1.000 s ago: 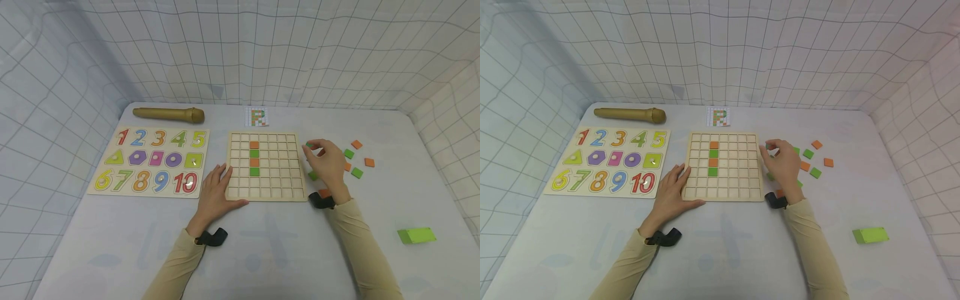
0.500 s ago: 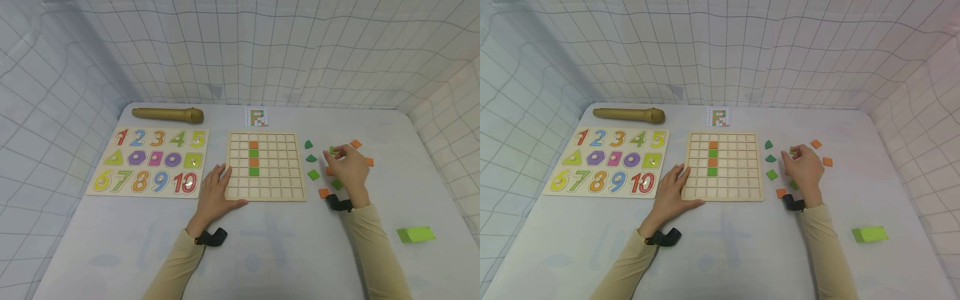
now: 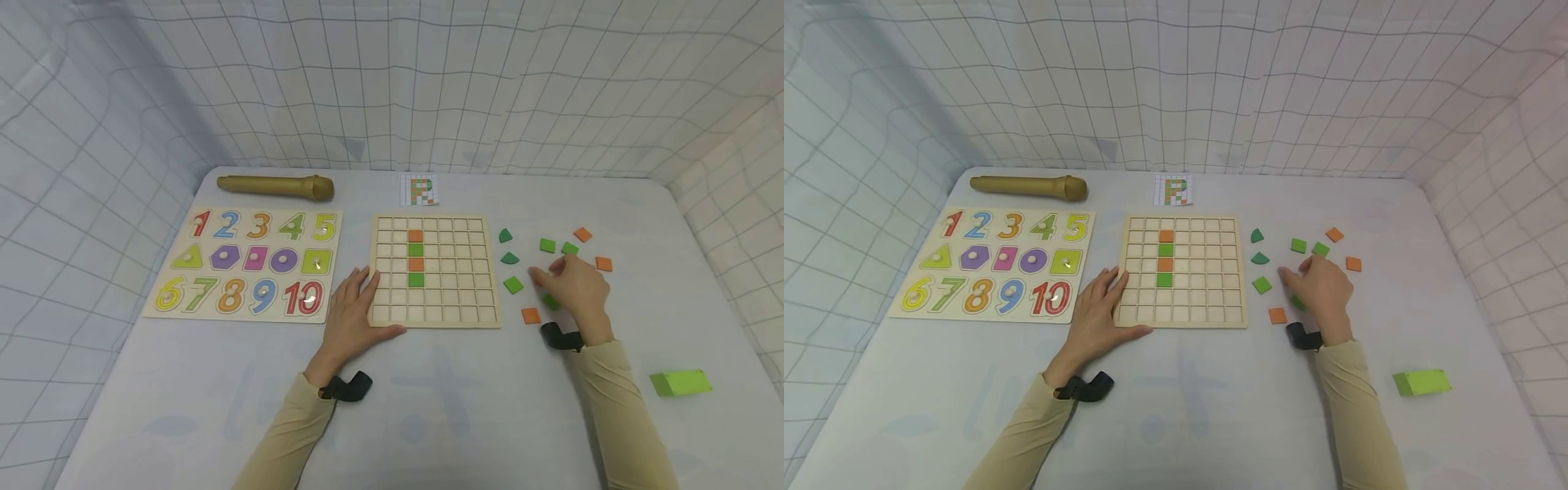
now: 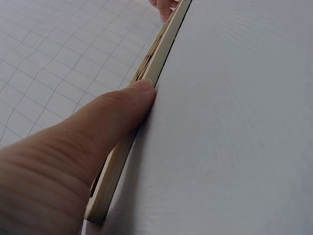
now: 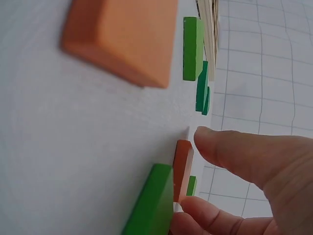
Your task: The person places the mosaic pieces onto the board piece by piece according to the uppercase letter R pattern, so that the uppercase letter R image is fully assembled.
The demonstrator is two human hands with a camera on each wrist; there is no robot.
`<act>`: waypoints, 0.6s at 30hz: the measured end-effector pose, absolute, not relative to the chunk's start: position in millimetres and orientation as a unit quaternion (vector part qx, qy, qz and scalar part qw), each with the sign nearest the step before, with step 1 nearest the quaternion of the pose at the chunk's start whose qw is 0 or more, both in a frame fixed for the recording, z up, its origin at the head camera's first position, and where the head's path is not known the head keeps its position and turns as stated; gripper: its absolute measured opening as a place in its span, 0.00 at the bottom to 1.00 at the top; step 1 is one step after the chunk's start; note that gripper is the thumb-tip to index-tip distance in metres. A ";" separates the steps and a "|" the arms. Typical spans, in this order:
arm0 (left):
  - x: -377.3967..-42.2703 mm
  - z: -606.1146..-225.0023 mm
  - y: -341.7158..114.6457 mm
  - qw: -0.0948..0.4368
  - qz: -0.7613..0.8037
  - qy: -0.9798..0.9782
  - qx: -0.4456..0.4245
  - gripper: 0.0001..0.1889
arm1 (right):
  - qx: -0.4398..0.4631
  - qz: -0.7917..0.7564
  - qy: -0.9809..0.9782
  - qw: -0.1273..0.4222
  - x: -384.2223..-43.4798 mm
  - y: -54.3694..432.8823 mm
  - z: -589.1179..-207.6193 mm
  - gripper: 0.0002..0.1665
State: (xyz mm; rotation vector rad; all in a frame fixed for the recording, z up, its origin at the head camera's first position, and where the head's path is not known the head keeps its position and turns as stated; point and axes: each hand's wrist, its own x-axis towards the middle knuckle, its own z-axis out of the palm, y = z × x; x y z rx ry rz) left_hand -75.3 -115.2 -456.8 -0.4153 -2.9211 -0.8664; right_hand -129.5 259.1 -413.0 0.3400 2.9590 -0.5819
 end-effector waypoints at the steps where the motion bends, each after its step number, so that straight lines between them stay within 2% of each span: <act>1: -75.5 -457.0 -115.0 0.033 -0.281 -0.950 -0.136 0.56 | 0.113 -0.190 0.974 0.056 -129.3 259.3 -412.9 0.29; 18: -76.2 -456.4 -114.9 0.027 -0.276 -0.951 -0.133 0.56 | 0.115 -0.246 0.962 0.026 -129.5 259.7 -416.0 0.22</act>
